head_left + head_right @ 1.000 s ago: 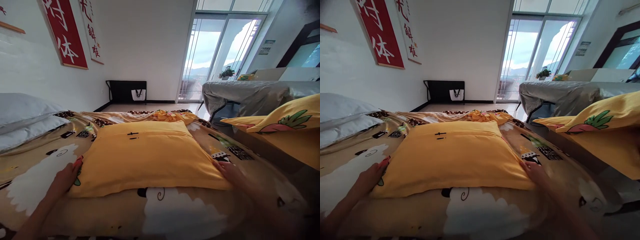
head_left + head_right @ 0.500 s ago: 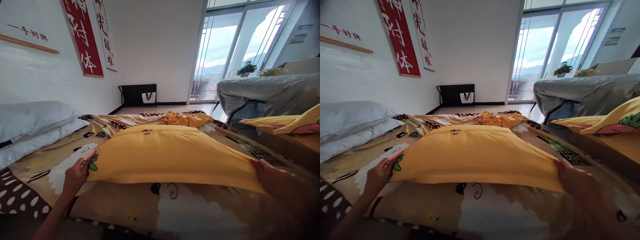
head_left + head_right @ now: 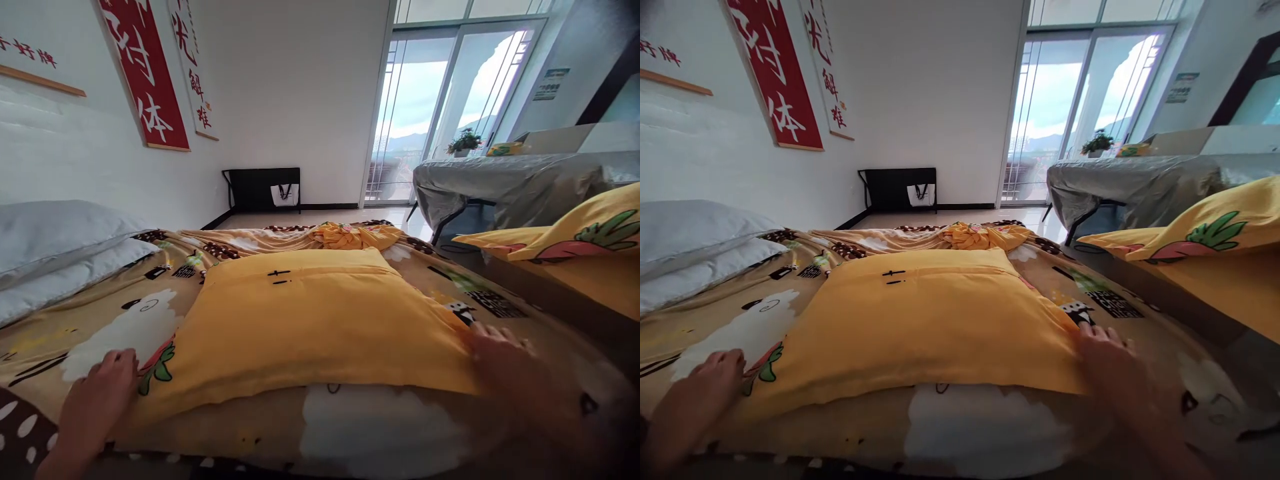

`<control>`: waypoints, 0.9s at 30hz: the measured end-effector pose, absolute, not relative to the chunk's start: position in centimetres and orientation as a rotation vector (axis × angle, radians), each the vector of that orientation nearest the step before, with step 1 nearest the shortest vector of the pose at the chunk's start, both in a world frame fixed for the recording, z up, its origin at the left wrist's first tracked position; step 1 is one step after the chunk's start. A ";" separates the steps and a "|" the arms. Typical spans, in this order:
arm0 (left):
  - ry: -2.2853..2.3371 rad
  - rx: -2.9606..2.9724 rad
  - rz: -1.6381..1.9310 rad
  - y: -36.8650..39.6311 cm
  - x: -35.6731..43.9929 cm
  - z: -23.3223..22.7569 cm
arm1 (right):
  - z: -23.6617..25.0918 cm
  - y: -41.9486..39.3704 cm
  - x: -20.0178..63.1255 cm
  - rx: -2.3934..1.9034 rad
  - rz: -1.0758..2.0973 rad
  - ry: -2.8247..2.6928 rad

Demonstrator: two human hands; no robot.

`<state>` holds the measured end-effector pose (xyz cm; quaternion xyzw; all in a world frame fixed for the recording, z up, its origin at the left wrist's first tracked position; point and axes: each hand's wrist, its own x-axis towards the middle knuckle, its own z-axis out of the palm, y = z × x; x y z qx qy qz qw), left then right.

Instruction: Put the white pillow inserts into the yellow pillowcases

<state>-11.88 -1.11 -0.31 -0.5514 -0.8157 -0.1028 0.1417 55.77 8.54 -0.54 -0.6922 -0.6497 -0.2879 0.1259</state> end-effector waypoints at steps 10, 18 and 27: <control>-1.740 -2.083 -0.635 9.4 8.1 10.1 | 9.9 14.3 33.6 -1.377 -0.515 -2.158; -2.027 -2.148 -0.587 15.1 10.3 4.0 | 4.0 17.9 29.7 -1.523 -0.078 -2.304; -2.462 -1.843 -0.738 13.9 0.0 3.9 | 4.9 19.8 38.2 -1.893 -0.051 -2.128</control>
